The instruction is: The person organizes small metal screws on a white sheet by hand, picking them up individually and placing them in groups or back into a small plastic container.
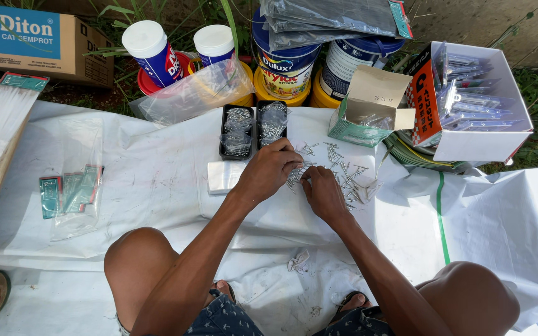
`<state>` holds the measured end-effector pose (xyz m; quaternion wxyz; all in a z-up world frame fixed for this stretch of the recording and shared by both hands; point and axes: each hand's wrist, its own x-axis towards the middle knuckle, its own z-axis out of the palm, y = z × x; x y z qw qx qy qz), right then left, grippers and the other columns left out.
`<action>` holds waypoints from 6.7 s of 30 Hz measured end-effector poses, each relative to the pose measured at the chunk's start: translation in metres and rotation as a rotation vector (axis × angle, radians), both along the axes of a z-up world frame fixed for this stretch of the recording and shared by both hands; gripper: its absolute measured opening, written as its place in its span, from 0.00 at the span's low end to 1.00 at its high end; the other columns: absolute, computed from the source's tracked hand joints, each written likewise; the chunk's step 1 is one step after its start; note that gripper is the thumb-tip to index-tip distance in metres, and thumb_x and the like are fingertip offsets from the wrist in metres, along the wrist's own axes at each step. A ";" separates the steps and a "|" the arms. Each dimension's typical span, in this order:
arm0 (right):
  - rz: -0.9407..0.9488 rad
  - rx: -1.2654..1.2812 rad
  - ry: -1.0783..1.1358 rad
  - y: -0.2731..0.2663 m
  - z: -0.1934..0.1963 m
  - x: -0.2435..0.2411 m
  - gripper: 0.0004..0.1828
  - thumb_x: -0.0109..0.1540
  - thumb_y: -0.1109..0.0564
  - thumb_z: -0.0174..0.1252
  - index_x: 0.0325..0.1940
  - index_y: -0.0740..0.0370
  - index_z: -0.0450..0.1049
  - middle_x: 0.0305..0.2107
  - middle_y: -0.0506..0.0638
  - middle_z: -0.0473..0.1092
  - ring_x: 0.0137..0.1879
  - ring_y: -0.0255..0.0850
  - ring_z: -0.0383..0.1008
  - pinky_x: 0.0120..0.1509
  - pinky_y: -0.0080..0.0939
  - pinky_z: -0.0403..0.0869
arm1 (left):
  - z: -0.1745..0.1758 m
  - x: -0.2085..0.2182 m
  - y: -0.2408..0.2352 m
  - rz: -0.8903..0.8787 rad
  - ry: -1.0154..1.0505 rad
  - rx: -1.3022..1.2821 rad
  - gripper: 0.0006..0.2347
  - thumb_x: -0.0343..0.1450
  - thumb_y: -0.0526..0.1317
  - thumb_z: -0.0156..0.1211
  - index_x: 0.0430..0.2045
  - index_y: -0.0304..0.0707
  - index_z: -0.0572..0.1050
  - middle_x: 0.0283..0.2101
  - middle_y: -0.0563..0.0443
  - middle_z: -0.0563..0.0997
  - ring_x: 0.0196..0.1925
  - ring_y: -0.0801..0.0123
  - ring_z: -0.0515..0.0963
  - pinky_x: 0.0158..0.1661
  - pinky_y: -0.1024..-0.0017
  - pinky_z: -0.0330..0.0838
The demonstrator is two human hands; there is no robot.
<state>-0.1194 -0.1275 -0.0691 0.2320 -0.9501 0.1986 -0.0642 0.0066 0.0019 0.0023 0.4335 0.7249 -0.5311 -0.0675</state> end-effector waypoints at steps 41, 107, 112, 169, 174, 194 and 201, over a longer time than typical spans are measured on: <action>0.211 -0.301 -0.191 -0.013 0.097 -0.011 0.08 0.63 0.66 0.52 0.42 0.57 0.73 0.35 0.52 0.66 0.45 0.46 0.70 0.42 0.45 0.75 | -0.005 -0.007 -0.006 -0.021 -0.018 0.056 0.03 0.66 0.30 0.62 0.28 0.39 0.81 0.29 0.49 0.75 0.31 0.63 0.78 0.31 0.71 0.73; 0.014 0.132 0.249 -0.078 0.062 -0.066 0.11 0.63 0.60 0.52 0.47 0.66 0.73 0.32 0.59 0.74 0.38 0.50 0.76 0.42 0.49 0.73 | -0.020 0.003 0.006 -0.011 -0.123 0.191 0.02 0.68 0.32 0.59 0.28 0.37 0.79 0.31 0.49 0.74 0.32 0.57 0.78 0.31 0.67 0.73; 0.114 -0.006 0.361 -0.070 0.075 -0.051 0.11 0.63 0.59 0.52 0.47 0.63 0.74 0.32 0.57 0.73 0.38 0.48 0.76 0.41 0.45 0.74 | 0.011 0.012 0.006 -0.087 -0.147 0.201 0.01 0.66 0.31 0.61 0.27 0.37 0.79 0.30 0.48 0.74 0.32 0.53 0.78 0.29 0.65 0.73; 0.231 0.262 -0.121 -0.041 0.088 0.018 0.09 0.61 0.64 0.57 0.41 0.56 0.79 0.32 0.59 0.76 0.41 0.55 0.76 0.46 0.52 0.73 | -0.024 0.005 -0.007 -0.181 -0.099 0.146 0.03 0.65 0.29 0.62 0.27 0.37 0.80 0.29 0.46 0.74 0.31 0.54 0.79 0.29 0.68 0.74; 0.076 0.177 -0.038 -0.062 0.041 0.026 0.09 0.62 0.62 0.56 0.41 0.53 0.79 0.33 0.55 0.76 0.42 0.53 0.77 0.48 0.53 0.74 | -0.003 0.017 0.005 -0.144 -0.101 0.115 0.02 0.66 0.30 0.61 0.28 0.36 0.79 0.30 0.46 0.74 0.31 0.54 0.79 0.29 0.66 0.74; 0.215 0.042 0.095 -0.059 -0.010 0.019 0.06 0.60 0.65 0.56 0.40 0.63 0.75 0.30 0.59 0.75 0.38 0.53 0.77 0.41 0.49 0.76 | -0.007 0.030 0.004 -0.097 -0.080 -0.063 0.02 0.65 0.31 0.65 0.23 0.36 0.78 0.27 0.47 0.75 0.30 0.59 0.78 0.31 0.69 0.71; 0.106 0.319 0.034 -0.069 0.022 0.016 0.08 0.58 0.62 0.56 0.41 0.63 0.76 0.27 0.60 0.75 0.37 0.51 0.76 0.44 0.51 0.72 | -0.005 0.027 0.001 -0.124 -0.070 -0.027 0.02 0.65 0.31 0.64 0.23 0.38 0.78 0.27 0.47 0.74 0.30 0.59 0.78 0.33 0.69 0.72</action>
